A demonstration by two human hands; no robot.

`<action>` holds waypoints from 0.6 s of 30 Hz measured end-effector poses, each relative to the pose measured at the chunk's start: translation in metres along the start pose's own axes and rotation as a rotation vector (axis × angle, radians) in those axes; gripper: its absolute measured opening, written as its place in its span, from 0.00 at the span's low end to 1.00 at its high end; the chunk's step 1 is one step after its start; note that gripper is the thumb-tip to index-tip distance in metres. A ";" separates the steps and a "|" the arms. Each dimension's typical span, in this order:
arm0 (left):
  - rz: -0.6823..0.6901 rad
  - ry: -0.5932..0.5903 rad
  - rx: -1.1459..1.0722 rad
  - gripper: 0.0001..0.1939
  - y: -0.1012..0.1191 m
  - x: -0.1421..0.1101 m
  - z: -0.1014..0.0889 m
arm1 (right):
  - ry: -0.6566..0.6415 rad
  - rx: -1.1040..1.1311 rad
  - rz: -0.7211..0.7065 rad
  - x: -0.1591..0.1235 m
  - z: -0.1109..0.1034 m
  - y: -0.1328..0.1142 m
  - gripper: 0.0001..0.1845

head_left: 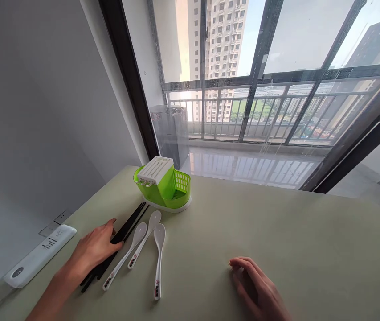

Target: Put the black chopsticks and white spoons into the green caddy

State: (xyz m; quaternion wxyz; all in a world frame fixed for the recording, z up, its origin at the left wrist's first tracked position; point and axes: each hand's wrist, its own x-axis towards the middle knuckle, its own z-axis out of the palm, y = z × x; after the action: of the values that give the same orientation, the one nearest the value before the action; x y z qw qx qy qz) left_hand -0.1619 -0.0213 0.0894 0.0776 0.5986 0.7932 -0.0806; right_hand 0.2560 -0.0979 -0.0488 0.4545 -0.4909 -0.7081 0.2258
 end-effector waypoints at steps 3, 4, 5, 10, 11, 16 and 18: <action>-0.015 0.008 0.004 0.39 0.002 0.002 -0.001 | 0.007 -0.010 -0.005 0.000 0.001 0.000 0.15; -0.018 0.007 0.008 0.39 0.003 0.003 -0.001 | 0.014 -0.016 -0.007 0.000 0.001 0.000 0.15; -0.023 0.002 0.014 0.39 0.004 0.002 -0.002 | 0.022 -0.020 -0.007 0.000 0.001 0.000 0.15; -0.040 -0.001 0.031 0.39 0.008 0.000 -0.004 | 0.007 -0.006 -0.002 0.001 0.001 -0.002 0.13; -0.037 0.006 0.028 0.39 0.007 0.000 -0.004 | 0.006 -0.003 0.002 0.001 0.000 -0.003 0.14; -0.041 0.001 0.047 0.34 0.006 0.002 -0.003 | 0.019 -0.001 0.023 0.002 0.000 -0.005 0.16; -0.032 -0.002 0.063 0.31 0.006 0.002 -0.003 | 0.009 0.005 0.020 0.002 0.000 -0.005 0.16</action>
State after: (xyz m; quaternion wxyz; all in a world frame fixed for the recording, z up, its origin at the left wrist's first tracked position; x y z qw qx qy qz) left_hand -0.1562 -0.0171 0.0916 0.0582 0.5877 0.7998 -0.1072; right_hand 0.2531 -0.0986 -0.0444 0.4565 -0.4979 -0.7006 0.2300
